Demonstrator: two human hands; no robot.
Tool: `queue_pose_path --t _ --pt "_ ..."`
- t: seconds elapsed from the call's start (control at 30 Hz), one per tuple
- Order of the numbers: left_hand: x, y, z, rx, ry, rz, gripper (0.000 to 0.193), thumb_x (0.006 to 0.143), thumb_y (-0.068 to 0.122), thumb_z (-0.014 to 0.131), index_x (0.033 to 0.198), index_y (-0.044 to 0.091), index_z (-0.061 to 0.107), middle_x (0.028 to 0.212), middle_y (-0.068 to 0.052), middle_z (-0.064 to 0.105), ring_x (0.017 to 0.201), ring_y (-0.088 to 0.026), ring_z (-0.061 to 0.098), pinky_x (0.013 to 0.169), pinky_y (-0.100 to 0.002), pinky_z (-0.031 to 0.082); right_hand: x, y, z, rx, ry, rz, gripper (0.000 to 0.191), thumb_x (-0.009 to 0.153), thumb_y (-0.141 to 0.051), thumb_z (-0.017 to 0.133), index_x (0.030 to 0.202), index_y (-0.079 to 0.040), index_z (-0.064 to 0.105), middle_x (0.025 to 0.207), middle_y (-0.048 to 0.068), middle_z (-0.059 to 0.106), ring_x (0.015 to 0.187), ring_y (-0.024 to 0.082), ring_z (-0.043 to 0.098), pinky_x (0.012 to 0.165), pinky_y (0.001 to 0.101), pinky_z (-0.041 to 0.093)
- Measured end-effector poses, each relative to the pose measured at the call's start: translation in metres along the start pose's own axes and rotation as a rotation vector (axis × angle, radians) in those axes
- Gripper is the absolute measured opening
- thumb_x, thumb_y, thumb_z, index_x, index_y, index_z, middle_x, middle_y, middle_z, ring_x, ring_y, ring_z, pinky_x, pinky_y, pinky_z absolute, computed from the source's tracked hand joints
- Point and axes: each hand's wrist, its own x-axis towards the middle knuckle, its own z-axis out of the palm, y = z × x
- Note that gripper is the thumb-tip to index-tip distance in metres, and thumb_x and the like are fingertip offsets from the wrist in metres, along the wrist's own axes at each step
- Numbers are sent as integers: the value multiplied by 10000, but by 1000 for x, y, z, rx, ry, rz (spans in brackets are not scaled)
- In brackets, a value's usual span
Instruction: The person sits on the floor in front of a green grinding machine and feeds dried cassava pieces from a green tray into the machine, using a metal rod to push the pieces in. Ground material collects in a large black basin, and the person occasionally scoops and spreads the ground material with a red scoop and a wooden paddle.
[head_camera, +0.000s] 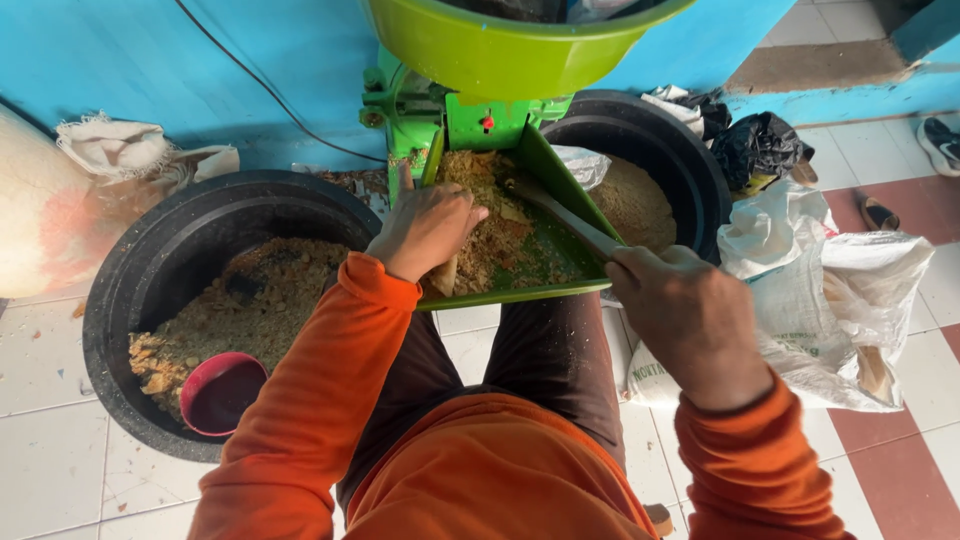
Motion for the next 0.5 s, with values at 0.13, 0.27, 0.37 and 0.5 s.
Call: queue_pose_path --t 0.13,0.27,0.37,0.5 --pt "1 -1 7 11 1 14 419 1068 407 473 946 78 703 881 -55 698 860 -271 709 1138 -758 186 11 -12 8 -24 55 -54 203 1017 -336 647 993 -154 734 699 73 660 448 187 606 382 326 480" --pt "-2 -1 7 13 29 29 430 1050 425 467 1054 73 715 977 -69 710 940 -287 706 1142 -748 185 43 -33 34 -44 -153 21 243 1066 -332 617 976 -126 710 640 44 635 396 169 594 342 315 480" --pt "-1 2 2 3 6 30 488 1048 461 438 1063 56 710 1003 -90 712 967 -297 702 1130 -762 165 37 -26 31 -32 -16 -12 203 1019 -326 639 951 -152 718 684 83 637 458 213 619 391 343 497" --pt "4 5 -4 42 -90 -11 616 1090 523 347 1001 43 722 1064 -109 703 1040 -310 685 1158 -764 147 20 -11 23 -30 -50 14 207 1020 -332 637 1029 -147 729 660 81 645 435 227 632 383 368 504"
